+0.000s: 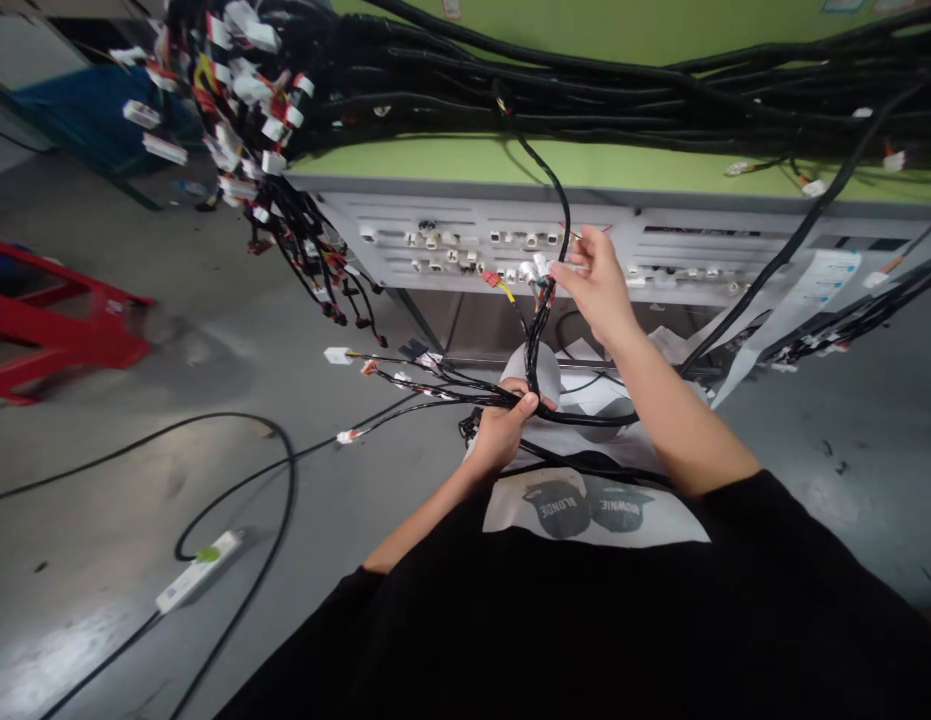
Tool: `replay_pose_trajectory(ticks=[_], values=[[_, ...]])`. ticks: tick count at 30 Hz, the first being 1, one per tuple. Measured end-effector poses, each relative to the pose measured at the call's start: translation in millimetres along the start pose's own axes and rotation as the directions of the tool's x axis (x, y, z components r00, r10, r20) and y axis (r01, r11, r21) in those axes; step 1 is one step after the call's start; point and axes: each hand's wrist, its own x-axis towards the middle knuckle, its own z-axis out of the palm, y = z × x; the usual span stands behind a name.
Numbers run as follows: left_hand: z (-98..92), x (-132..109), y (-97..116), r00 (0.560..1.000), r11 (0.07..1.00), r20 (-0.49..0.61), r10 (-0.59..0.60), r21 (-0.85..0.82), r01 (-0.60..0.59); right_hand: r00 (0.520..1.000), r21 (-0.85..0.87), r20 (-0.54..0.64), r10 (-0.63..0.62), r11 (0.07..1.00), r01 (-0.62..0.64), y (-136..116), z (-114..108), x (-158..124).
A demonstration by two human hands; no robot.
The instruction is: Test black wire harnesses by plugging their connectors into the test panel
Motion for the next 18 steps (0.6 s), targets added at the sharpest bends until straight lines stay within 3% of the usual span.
replay_pose_trajectory(ticks=[4, 7, 13, 16, 18], values=[[-1.8, 6.0, -4.4, 1.0, 0.998, -0.012, 0.0, 0.067, 0.001, 0.973, 0.093, 0.231, -0.008, 0.996, -0.014, -25.4, 13.8, 37.9], [-9.3, 9.8, -13.4, 1.0, 0.993, -0.01, 0.008, 0.119, -0.007, 0.959, 0.162, 0.285, 0.001, 0.986, -0.049, -60.1, 13.4, 54.2], [-22.8, 11.9, -24.1, 0.999, 0.946, 0.045, 0.019, 0.324, -0.033, 0.988, 0.388, 0.153, 0.005, 0.92, -0.064, -139.8, -20.5, 61.6], [-15.7, 14.1, -17.9, 0.995, 0.908, 0.1, -0.009, 0.418, -0.034, 0.987, 0.44, 0.124, -0.105, 0.897, 0.041, -169.8, -36.8, 60.7], [-7.0, 15.7, -12.9, 0.987, 0.9, 0.148, -0.06, 0.435, -0.011, 0.992, 0.436, 0.08, -0.1, 0.898, 0.056, -186.3, -45.1, 64.0]])
